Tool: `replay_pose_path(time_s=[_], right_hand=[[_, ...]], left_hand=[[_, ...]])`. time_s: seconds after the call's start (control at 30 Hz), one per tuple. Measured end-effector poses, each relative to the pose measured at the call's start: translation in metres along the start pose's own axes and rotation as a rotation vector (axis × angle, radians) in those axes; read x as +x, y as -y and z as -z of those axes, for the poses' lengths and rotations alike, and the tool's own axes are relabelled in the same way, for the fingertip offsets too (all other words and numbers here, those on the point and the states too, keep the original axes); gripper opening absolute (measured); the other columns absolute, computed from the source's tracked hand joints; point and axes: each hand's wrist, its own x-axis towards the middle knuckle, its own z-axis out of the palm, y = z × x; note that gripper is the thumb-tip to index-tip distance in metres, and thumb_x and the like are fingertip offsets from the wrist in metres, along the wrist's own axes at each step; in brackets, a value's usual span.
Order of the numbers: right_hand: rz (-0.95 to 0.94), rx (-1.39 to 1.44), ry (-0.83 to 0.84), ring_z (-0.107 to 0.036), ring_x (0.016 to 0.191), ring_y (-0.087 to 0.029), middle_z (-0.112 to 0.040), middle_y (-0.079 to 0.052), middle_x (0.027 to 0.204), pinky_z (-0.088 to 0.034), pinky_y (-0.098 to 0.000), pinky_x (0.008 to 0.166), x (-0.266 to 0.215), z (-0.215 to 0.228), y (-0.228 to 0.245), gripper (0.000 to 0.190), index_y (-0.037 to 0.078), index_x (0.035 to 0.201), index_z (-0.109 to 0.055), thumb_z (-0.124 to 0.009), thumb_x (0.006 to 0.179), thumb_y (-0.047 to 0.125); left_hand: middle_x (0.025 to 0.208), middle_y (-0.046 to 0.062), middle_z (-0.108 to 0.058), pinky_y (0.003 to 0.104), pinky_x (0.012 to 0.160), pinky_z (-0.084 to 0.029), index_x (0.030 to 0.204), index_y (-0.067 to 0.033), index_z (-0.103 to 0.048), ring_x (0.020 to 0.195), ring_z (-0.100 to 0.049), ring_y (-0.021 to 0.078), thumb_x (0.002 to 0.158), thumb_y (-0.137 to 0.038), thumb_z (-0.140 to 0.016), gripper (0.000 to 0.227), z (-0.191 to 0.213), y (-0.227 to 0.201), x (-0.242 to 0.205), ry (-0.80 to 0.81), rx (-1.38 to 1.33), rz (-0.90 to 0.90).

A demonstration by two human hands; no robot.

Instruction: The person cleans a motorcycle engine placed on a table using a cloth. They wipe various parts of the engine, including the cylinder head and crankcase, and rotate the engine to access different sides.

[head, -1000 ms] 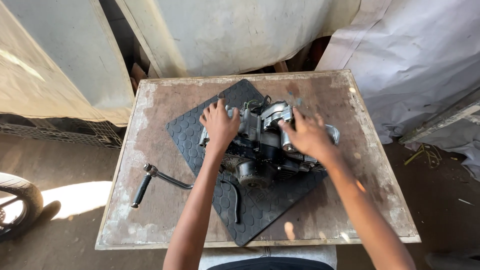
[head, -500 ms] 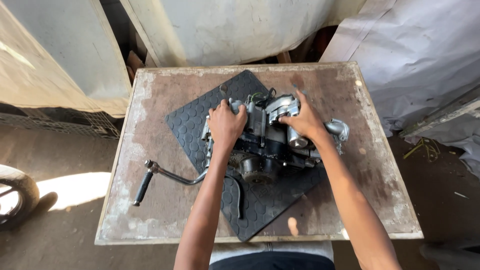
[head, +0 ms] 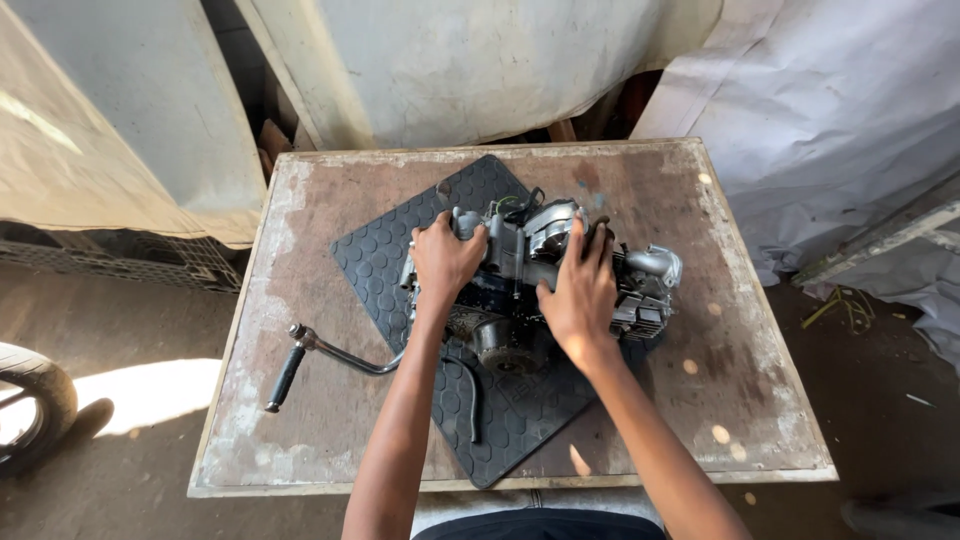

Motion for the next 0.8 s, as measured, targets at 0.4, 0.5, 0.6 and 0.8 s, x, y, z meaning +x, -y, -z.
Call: replay_pose_path(time_s=[0.4,0.5,0.6,0.8], right_hand=[[-0.296,0.349,0.183,-0.071,0.100,-0.047,-0.069,-0.029,0.109,-0.058,-0.0558,0.076,0.032,-0.035,-0.073,0.111,0.012,0.159,-0.021,-0.082,0.067,0.026],[-0.399,0.842,0.100,-0.061,0.123,-0.040,-0.060,-0.028,0.131,-0.050,-0.0502,0.096,0.013,-0.017,-0.041,0.107,0.005,0.155,-0.034,-0.088,0.065,0.023],[-0.935,1.505,0.320,-0.074,0.082,-0.033,-0.073,-0.020,0.096,-0.062,-0.0497,0.077,0.036,-0.092,-0.104,0.055,0.005,0.109,-0.074,-0.093,0.064,0.029],[-0.869,1.683,0.245,-0.073,0.073,-0.031,-0.068,-0.018,0.084,-0.065,-0.0445,0.068,0.026,-0.062,-0.089,0.039,-0.003,0.101,-0.069,-0.084,0.072,0.019]], left_hand=[[0.103,0.026,-0.074,0.058,0.093,-0.049,0.125,-0.0023,-0.068,0.112,-0.060,0.0423,0.081,-0.058,-0.062,0.072,-0.003,-0.005,0.002,-0.023,0.041,0.005],[0.100,0.023,-0.074,0.057,0.094,-0.049,0.122,-0.0050,-0.070,0.111,-0.060,0.0405,0.079,-0.062,-0.062,0.072,-0.010,0.002,0.006,-0.010,0.059,0.028],[0.101,0.024,-0.074,0.057,0.094,-0.050,0.123,-0.0041,-0.069,0.111,-0.060,0.0410,0.081,-0.060,-0.064,0.071,-0.005,-0.001,0.001,-0.012,0.032,0.017],[0.101,0.021,-0.075,0.056,0.095,-0.049,0.122,-0.0066,-0.070,0.113,-0.060,0.0393,0.080,-0.064,-0.065,0.072,-0.006,0.002,0.006,-0.013,0.037,0.031]])
